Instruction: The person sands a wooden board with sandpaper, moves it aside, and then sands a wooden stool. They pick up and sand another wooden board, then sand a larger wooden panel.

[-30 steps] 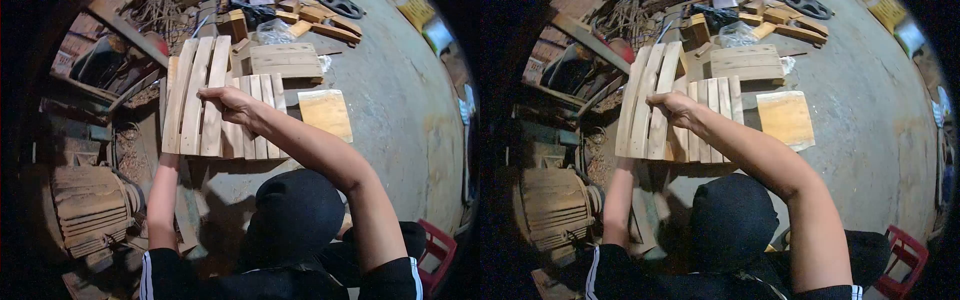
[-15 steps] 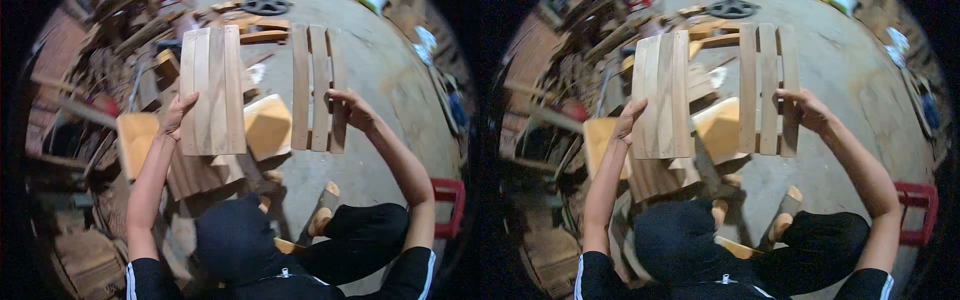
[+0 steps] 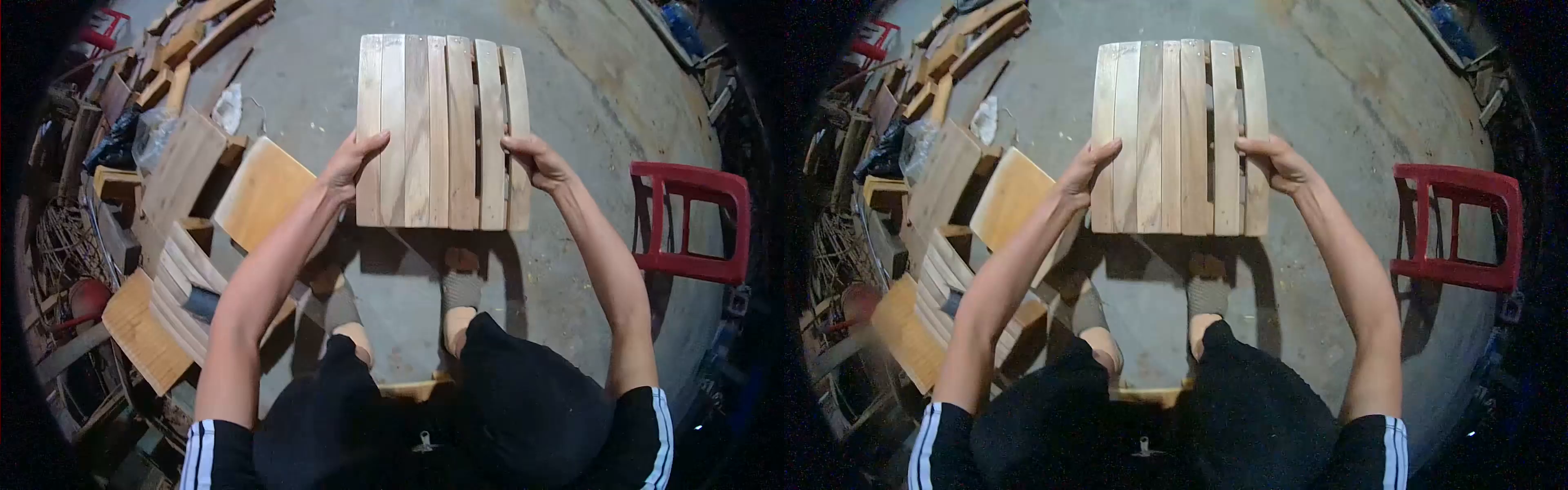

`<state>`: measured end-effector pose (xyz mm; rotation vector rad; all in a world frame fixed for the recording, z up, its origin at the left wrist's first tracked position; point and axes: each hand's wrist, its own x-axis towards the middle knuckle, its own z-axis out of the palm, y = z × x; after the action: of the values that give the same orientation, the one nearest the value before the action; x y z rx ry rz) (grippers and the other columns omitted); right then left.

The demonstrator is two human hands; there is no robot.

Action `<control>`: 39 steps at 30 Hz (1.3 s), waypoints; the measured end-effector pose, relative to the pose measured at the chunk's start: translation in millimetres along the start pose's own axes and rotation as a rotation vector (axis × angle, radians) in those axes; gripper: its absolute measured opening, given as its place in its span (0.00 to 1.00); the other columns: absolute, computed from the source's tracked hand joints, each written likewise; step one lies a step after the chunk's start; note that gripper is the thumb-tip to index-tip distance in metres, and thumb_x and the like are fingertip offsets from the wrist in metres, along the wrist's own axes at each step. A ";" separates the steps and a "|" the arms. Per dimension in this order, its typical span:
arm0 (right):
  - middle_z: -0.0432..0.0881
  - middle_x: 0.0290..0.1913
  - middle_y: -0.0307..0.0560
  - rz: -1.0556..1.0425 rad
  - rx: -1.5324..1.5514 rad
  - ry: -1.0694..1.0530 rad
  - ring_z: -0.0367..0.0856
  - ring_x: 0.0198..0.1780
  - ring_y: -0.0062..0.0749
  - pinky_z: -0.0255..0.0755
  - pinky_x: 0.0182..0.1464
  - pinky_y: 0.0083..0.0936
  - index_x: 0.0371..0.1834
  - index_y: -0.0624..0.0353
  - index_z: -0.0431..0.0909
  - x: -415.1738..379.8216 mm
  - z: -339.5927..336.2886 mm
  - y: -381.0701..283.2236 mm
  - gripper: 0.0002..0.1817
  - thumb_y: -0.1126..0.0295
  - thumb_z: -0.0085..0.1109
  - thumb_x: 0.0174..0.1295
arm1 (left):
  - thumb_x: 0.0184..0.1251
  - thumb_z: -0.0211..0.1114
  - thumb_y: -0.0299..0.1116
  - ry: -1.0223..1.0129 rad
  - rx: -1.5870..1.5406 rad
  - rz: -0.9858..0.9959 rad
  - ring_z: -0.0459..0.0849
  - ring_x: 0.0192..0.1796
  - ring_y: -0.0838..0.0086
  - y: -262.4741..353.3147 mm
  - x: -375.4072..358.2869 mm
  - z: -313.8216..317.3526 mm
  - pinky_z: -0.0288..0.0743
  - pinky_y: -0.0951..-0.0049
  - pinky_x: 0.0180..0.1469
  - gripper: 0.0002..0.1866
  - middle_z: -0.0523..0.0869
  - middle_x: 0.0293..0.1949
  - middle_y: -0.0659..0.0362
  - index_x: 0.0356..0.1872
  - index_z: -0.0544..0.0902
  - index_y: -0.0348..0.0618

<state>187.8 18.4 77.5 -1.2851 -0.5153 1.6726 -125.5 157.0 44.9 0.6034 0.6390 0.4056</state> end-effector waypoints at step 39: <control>0.83 0.53 0.48 0.083 0.008 -0.027 0.84 0.52 0.28 0.81 0.55 0.25 0.58 0.66 0.75 28.2 -7.5 42.6 0.22 0.72 0.67 0.62 | 0.70 0.65 0.31 0.188 -0.022 -0.010 0.82 0.58 0.64 -22.5 -14.4 -22.2 0.80 0.59 0.61 0.27 0.80 0.59 0.50 0.67 0.68 0.39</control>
<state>176.3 20.7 27.2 -1.2949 -0.4766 1.7607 -146.9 141.2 22.5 0.5451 0.8160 0.4627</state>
